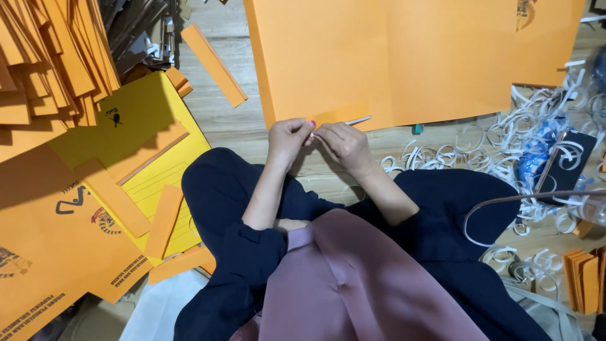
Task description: Manually assembling paper folders by applying adhesive strips and folding flaps.
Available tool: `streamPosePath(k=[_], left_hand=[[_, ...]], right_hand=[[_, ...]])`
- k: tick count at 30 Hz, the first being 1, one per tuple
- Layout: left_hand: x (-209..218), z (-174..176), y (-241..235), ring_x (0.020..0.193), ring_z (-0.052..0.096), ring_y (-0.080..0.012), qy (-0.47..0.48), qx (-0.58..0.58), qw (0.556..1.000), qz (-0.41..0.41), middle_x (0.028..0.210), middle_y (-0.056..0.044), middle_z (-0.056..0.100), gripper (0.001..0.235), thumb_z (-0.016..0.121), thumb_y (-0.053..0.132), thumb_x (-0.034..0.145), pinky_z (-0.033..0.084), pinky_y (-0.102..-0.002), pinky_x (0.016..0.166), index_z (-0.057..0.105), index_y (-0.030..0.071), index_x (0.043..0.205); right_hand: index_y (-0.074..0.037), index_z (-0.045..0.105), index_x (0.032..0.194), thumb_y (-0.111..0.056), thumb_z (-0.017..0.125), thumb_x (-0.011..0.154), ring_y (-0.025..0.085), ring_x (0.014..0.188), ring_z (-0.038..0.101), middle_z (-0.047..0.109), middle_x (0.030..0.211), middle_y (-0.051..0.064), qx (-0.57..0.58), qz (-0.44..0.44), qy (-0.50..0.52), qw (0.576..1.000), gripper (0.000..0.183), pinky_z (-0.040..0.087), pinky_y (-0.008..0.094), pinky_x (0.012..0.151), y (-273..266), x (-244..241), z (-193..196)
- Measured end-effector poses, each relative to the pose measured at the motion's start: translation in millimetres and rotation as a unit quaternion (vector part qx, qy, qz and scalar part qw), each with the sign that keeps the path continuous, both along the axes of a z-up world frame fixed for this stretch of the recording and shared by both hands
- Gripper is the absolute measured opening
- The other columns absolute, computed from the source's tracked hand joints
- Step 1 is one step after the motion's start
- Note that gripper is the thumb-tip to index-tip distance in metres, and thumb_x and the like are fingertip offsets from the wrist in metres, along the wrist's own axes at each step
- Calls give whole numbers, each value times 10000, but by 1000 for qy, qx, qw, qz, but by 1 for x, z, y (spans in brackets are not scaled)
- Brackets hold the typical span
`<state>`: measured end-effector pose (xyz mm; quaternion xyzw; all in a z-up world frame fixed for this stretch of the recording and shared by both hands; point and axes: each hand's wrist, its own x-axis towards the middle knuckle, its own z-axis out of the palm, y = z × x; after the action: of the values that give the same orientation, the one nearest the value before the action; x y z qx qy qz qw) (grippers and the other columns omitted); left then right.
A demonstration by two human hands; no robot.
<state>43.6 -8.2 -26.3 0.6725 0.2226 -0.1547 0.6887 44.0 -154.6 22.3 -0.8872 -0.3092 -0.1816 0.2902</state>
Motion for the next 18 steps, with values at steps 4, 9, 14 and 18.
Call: streamPosePath(k=[4, 9, 14, 18], left_hand=[[5, 7, 0, 472, 584, -76, -1, 5, 1000, 12, 548, -75, 616, 118, 641, 162, 802, 505, -179, 482, 690, 58, 777], [7, 16, -1, 481, 582, -80, -3, 16, 1000, 21, 550, -74, 614, 121, 636, 155, 794, 500, -184, 489, 692, 47, 792], [6, 15, -4, 470, 586, -86, -15, 16, 999, 31, 538, -84, 614, 107, 637, 143, 792, 498, -188, 470, 696, 60, 757], [4, 13, -4, 500, 609, -110, -6, -3, 999, 46, 579, -114, 628, 145, 652, 154, 783, 525, -210, 513, 687, 17, 819]], right_hand=[[-93, 614, 852, -141, 580, 865, 180, 714, 608, 616, 820, 25, -19, 2, -15, 1000, 60, 490, 266, 612, 1, 4, -2], [-74, 610, 831, -125, 570, 865, 195, 671, 602, 604, 784, 52, -39, 2, -67, 997, 74, 492, 271, 605, 5, 7, 1], [-89, 610, 844, -168, 552, 874, 180, 661, 606, 595, 775, 37, -48, -20, -98, 994, 102, 497, 260, 620, 7, 7, -3], [-76, 611, 848, -161, 530, 888, 209, 647, 607, 589, 746, 51, -4, -5, -64, 998, 124, 500, 284, 599, 5, 5, 1]])
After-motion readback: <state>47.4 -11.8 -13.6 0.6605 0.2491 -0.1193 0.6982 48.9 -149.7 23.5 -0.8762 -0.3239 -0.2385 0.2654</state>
